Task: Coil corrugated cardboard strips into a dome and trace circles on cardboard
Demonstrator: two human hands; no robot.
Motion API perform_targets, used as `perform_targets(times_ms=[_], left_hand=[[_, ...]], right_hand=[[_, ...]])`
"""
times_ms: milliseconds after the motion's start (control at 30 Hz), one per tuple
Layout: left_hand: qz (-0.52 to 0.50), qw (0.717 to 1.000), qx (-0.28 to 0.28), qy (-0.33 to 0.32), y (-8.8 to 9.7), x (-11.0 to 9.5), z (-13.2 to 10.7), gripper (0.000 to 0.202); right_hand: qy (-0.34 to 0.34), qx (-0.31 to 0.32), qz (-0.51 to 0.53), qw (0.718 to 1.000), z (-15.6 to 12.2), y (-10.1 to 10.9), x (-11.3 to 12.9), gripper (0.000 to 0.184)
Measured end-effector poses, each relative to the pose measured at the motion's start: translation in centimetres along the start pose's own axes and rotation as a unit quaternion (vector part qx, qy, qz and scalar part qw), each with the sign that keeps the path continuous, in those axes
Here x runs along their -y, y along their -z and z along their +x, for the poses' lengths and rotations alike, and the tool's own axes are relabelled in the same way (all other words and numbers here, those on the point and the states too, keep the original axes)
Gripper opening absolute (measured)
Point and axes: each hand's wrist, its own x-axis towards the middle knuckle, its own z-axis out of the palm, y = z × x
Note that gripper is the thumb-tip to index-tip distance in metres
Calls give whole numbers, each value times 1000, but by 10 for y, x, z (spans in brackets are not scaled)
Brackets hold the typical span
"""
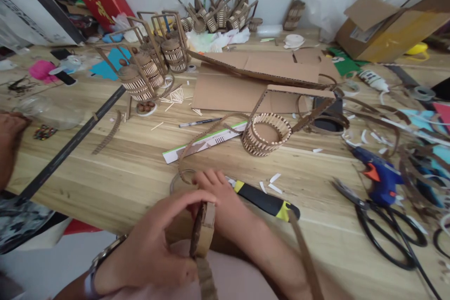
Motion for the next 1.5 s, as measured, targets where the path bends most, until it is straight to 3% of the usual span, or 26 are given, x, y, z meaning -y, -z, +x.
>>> perform_targets(times_ms=[133, 300, 400, 467, 533, 667, 967, 1200, 1367, 1500], left_hand=[[37, 999, -2, -15, 0, 0, 6, 66], [46, 995, 85, -14, -8, 1, 25, 65], [44, 992, 118, -11, -14, 0, 33, 64], [44, 993, 108, -29, -15, 0, 34, 64], [48, 993, 101, -47, -16, -1, 35, 61], [56, 990, 111, -71, -16, -1, 34, 58], [67, 988, 104, -96, -18, 0, 35, 60], [111, 988, 91, -57, -16, 0, 34, 59], [133, 986, 90, -40, -16, -2, 35, 62], [147, 985, 82, -30, -16, -3, 34, 65]], right_hand=[[-57, -16, 1, 998, -42, 47, -12, 20], [-81, -42, 52, 994, -64, 79, -28, 23], [-74, -75, 57, 993, -64, 80, -33, 23], [-77, -88, 66, 991, -63, 79, -34, 18], [-109, -97, 80, 986, -64, 78, -32, 22], [-217, -112, 129, 961, -69, 74, -27, 46], [-303, -139, 204, 921, -69, 68, -29, 46], [-275, -118, 172, 938, -68, 73, -27, 23], [-209, -101, 70, 970, -67, 78, -22, 12], [-173, -97, -7, 980, -64, 82, -18, 10]])
